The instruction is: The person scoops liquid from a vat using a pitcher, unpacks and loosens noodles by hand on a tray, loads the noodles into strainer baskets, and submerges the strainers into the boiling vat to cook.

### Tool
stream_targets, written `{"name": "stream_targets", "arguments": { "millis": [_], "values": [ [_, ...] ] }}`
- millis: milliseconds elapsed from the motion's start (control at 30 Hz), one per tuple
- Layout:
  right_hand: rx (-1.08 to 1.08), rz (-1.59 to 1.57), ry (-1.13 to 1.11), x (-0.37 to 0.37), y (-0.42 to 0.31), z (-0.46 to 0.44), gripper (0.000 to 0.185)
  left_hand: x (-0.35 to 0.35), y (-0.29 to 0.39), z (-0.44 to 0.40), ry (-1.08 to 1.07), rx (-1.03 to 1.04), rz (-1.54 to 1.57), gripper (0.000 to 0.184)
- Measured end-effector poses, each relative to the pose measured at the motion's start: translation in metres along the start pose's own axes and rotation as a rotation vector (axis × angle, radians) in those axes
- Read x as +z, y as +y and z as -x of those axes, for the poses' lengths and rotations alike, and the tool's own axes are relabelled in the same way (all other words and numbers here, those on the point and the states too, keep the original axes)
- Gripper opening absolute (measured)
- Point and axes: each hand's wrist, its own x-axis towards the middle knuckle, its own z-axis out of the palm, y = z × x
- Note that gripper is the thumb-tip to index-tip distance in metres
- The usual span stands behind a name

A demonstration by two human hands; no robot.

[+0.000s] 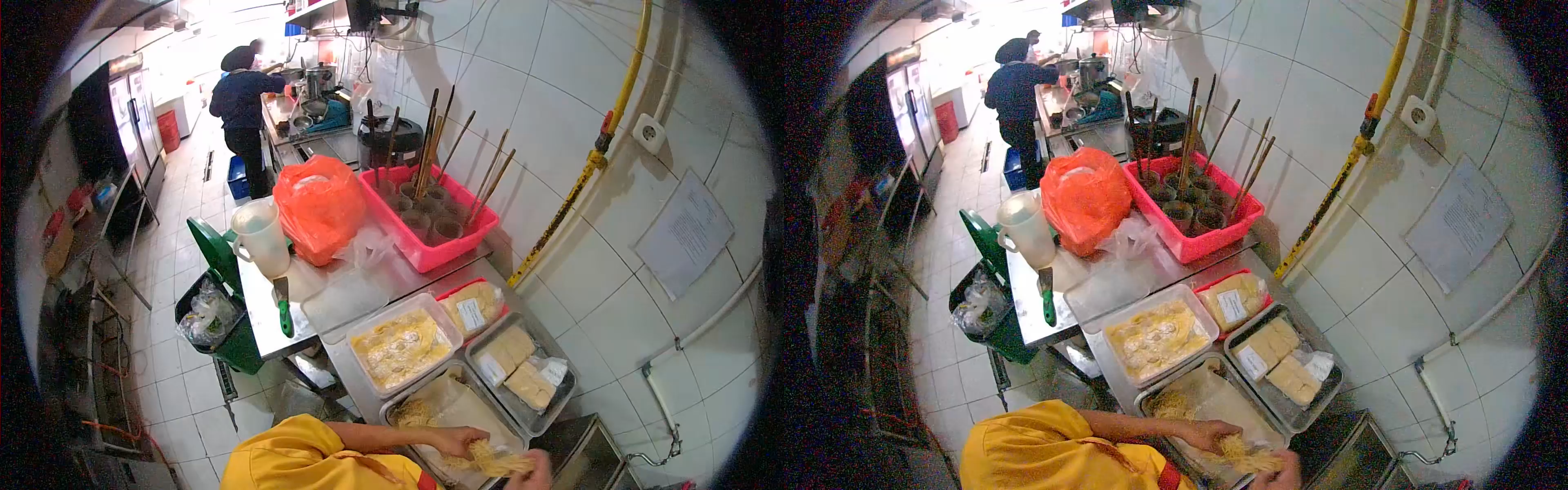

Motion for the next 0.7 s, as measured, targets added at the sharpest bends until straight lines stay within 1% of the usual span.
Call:
{"name": "stream_targets", "arguments": {
  "millis": [33,67,100,133,167,200,233,300,333,367,400,433,467,500,533,567,600,633,667,700],
  "values": [
    [-0.015,0.092,-0.113,0.007,0.015,0.002,0.026,0.001,-0.001,-0.001,0.005,0.0,0.001,0.042],
    [-0.028,0.184,-0.225,0.02,0.039,0.005,0.028,0.004,-0.002,-0.004,0.078,0.13,0.292,0.034],
    [-0.03,0.185,-0.226,0.035,0.059,0.003,0.028,0.005,-0.003,-0.005,0.15,0.261,0.582,0.026],
    [-0.116,0.085,-0.294,0.054,0.08,-0.001,0.03,0.0,0.005,-0.005,0.152,0.261,0.582,0.026],
    [-0.2,-0.017,-0.36,0.07,0.097,-0.005,0.032,-0.007,0.023,-0.003,0.088,0.271,0.489,0.026],
    [-0.194,-0.019,-0.363,0.082,0.112,-0.005,0.032,-0.011,0.039,-0.001,0.021,0.277,0.401,0.026],
    [-0.186,-0.065,-0.313,0.094,0.127,-0.004,0.031,-0.012,0.051,0.001,0.016,0.27,0.405,0.026],
    [-0.174,-0.15,-0.208,0.112,0.154,-0.004,0.031,-0.011,0.07,0.002,-0.033,0.204,0.23,0.027],
    [-0.172,-0.194,-0.154,0.117,0.16,-0.005,0.031,-0.011,0.072,0.003,-0.036,0.202,0.229,0.027],
    [-0.176,-0.238,-0.101,0.121,0.164,-0.007,0.031,-0.013,0.073,0.003,-0.015,0.239,0.166,0.029],
    [-0.181,-0.24,-0.102,0.112,0.152,-0.01,0.031,-0.015,0.074,0.003,0.007,0.275,0.103,0.032],
    [-0.048,-0.199,-0.056,0.093,0.129,-0.011,0.033,-0.016,0.069,0.003,0.009,0.273,0.101,0.032],
    [0.091,-0.157,-0.008,0.078,0.112,-0.01,0.035,-0.015,0.058,0.001,0.206,0.357,-0.02,0.027],
    [0.101,-0.158,-0.005,0.068,0.11,-0.01,0.035,-0.016,0.048,0.0,0.396,0.438,-0.14,0.022],
    [0.133,-0.185,0.054,0.057,0.113,-0.01,0.049,-0.018,0.042,-0.001,0.381,0.434,-0.13,0.022],
    [0.172,-0.212,0.116,0.05,0.113,-0.007,0.064,-0.022,0.035,0.0,0.336,0.348,-0.15,0.02],
    [0.227,-0.408,0.151,0.046,0.101,-0.007,0.049,-0.024,0.03,0.001,0.279,0.26,-0.164,0.018],
    [0.292,-0.601,0.2,0.041,0.085,-0.009,0.033,-0.024,0.025,0.001,0.279,0.241,-0.169,0.018],
    [0.11,-0.586,0.307,0.042,0.076,-0.01,0.026,-0.023,0.024,0.002,0.261,0.222,-0.164,0.018],
    [-0.059,-0.549,0.415,0.047,0.072,-0.014,0.022,-0.025,0.047,0.005,0.164,-0.014,-0.149,0.021]
  ]
}}
